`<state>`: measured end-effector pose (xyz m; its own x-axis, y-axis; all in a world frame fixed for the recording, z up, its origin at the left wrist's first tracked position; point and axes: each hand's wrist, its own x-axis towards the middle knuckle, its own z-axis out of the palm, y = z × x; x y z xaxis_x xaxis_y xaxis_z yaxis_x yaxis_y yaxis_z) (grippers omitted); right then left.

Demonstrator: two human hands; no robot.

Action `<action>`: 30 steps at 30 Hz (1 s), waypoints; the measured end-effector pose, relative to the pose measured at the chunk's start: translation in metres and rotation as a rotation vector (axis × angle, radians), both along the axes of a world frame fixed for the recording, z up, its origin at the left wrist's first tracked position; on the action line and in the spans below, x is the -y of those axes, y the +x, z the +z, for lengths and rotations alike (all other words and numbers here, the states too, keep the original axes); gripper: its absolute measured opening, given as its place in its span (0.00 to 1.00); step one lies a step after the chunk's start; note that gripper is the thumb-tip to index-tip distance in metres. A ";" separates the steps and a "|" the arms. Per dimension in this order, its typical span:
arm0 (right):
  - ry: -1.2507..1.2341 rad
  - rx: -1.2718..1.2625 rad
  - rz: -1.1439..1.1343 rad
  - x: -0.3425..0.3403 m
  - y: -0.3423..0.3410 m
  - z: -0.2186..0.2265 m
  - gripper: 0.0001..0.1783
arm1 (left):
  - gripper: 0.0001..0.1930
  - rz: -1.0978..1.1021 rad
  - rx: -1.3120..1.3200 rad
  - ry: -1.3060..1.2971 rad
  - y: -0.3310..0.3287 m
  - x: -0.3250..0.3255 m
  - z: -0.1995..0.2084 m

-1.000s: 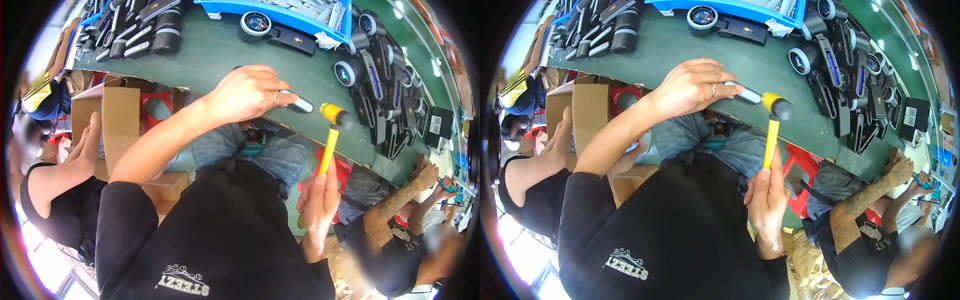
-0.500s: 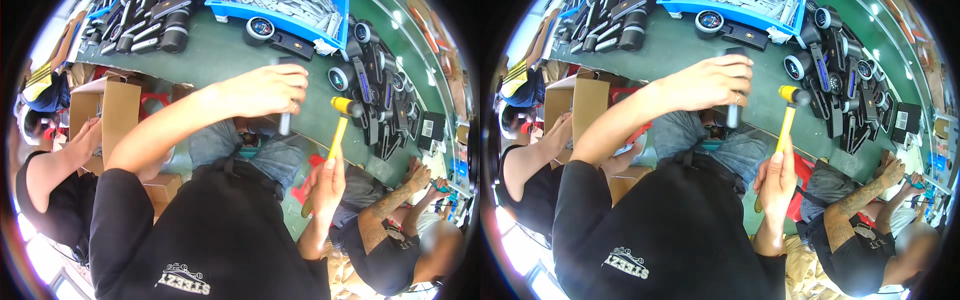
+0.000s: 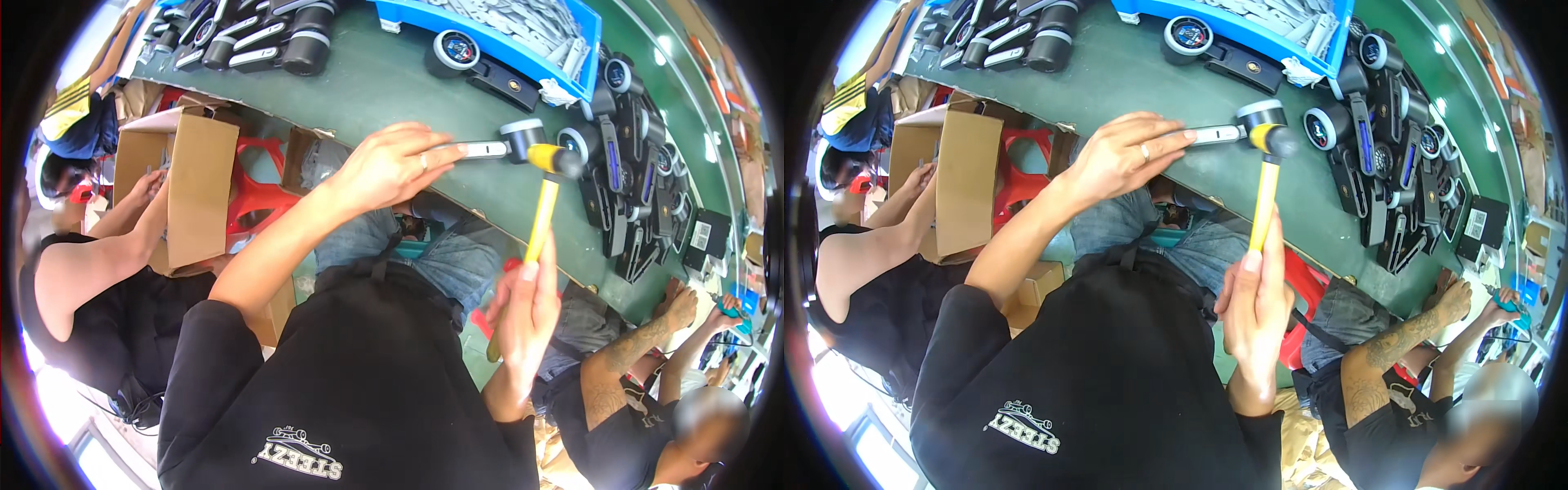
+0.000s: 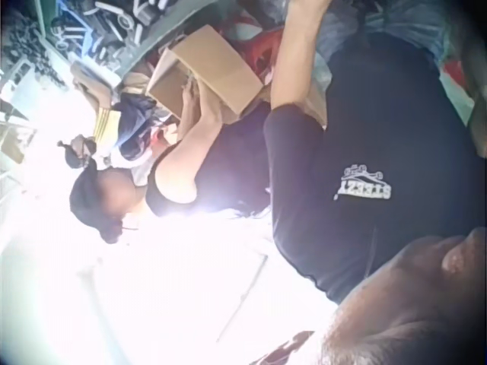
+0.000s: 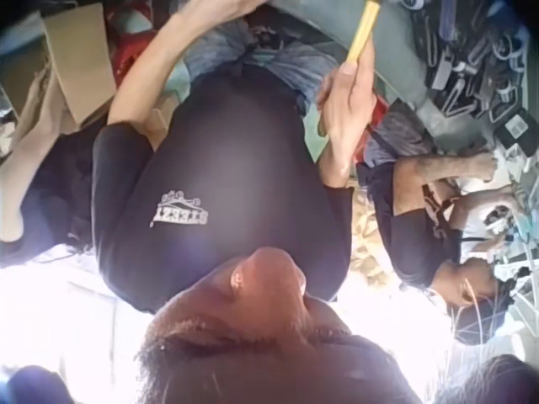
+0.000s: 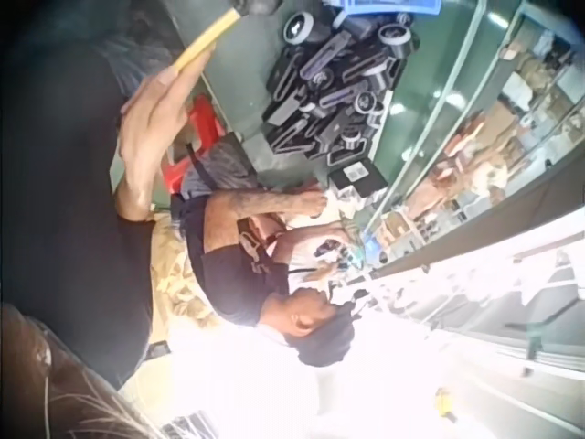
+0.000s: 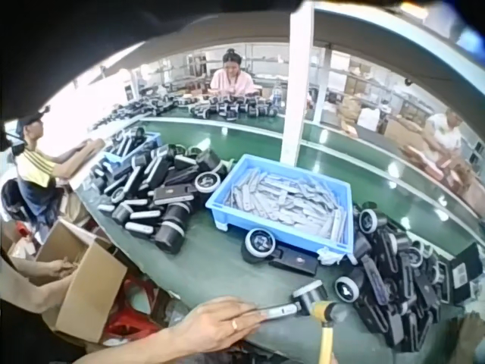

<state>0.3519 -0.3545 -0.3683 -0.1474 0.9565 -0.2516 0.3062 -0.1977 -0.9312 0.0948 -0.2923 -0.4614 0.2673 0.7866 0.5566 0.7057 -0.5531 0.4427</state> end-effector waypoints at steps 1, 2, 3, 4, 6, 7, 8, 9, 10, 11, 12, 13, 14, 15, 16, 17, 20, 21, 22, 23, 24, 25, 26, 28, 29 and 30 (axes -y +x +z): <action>0.077 -0.032 -0.008 0.003 -0.001 0.005 0.29 | 0.20 0.015 0.005 0.014 -0.003 -0.003 -0.001; 0.092 -0.062 -0.046 0.006 -0.002 0.007 0.29 | 0.20 0.018 0.007 0.011 -0.004 -0.004 -0.002; 0.089 -0.060 -0.043 0.007 -0.006 0.007 0.29 | 0.20 -0.007 0.030 -0.002 -0.005 -0.004 -0.001; 0.086 -0.077 -0.075 0.007 -0.011 0.006 0.29 | 0.19 -0.032 0.054 -0.015 -0.006 -0.004 -0.001; 0.033 -0.078 -0.118 0.004 -0.016 -0.013 0.28 | 0.19 -0.036 0.056 -0.019 -0.004 -0.005 -0.001; -0.090 -0.002 -0.085 -0.006 -0.021 -0.022 0.28 | 0.19 -0.042 0.059 -0.022 -0.003 -0.006 0.000; -0.087 0.099 0.025 -0.014 -0.024 -0.030 0.28 | 0.19 -0.038 0.059 -0.025 -0.004 -0.005 0.000; -0.143 0.069 -0.016 -0.013 -0.023 -0.021 0.28 | 0.19 -0.037 0.060 -0.020 -0.004 -0.004 0.001; -0.199 0.040 -0.057 -0.009 -0.020 -0.009 0.28 | 0.19 -0.036 0.061 -0.015 -0.005 -0.004 0.001; -0.013 0.005 -0.051 -0.002 -0.014 -0.010 0.28 | 0.19 -0.037 0.064 -0.016 -0.005 -0.004 0.001; 0.083 -0.074 -0.083 0.003 -0.014 -0.009 0.28 | 0.19 -0.043 0.075 -0.012 -0.004 -0.005 0.001; -0.005 0.011 -0.086 0.001 -0.018 -0.011 0.28 | 0.18 -0.049 0.087 -0.007 -0.004 -0.005 0.000; -0.091 0.091 -0.088 -0.007 -0.025 -0.017 0.28 | 0.18 -0.048 0.086 -0.006 -0.005 -0.005 0.000; 0.000 0.293 0.067 -0.017 -0.025 -0.031 0.29 | 0.18 -0.039 0.082 -0.019 -0.006 -0.004 -0.001; -0.088 0.190 0.018 -0.013 -0.023 -0.020 0.29 | 0.18 -0.029 0.079 -0.033 -0.007 -0.003 -0.002; -0.171 0.089 -0.024 -0.011 -0.022 -0.008 0.29 | 0.18 -0.018 0.080 -0.028 -0.009 -0.007 -0.003; 0.094 -0.061 -0.060 0.007 -0.014 0.005 0.29 | 0.18 -0.041 0.112 -0.008 -0.004 -0.006 -0.003; 0.067 -0.082 -0.096 0.006 -0.018 -0.008 0.29 | 0.18 -0.042 0.113 -0.006 -0.004 -0.005 -0.003; -0.125 0.013 -0.087 -0.005 -0.024 -0.012 0.29 | 0.18 -0.042 0.122 -0.023 -0.005 -0.003 -0.003; -0.187 0.066 -0.015 -0.013 -0.029 -0.024 0.29 | 0.17 -0.035 0.132 -0.039 -0.006 -0.004 -0.003; -0.174 0.149 -0.002 -0.015 -0.026 -0.023 0.28 | 0.17 -0.030 0.133 -0.035 -0.006 -0.005 -0.003; -0.109 0.124 -0.032 -0.012 -0.023 -0.016 0.28 | 0.17 -0.029 0.127 -0.030 -0.006 -0.007 -0.004; -0.048 0.099 -0.065 -0.003 -0.019 -0.007 0.28 | 0.16 -0.032 0.120 -0.030 -0.006 -0.006 -0.005; 0.035 0.016 -0.106 0.008 -0.021 0.000 0.28 | 0.16 -0.029 0.127 -0.029 -0.007 -0.004 -0.003; 0.124 -0.015 -0.102 0.010 -0.021 -0.002 0.28 | 0.16 -0.033 0.133 -0.024 -0.006 -0.005 -0.002; 0.214 -0.046 -0.098 0.012 -0.021 -0.005 0.28 | 0.16 -0.036 0.133 -0.020 -0.005 -0.006 -0.002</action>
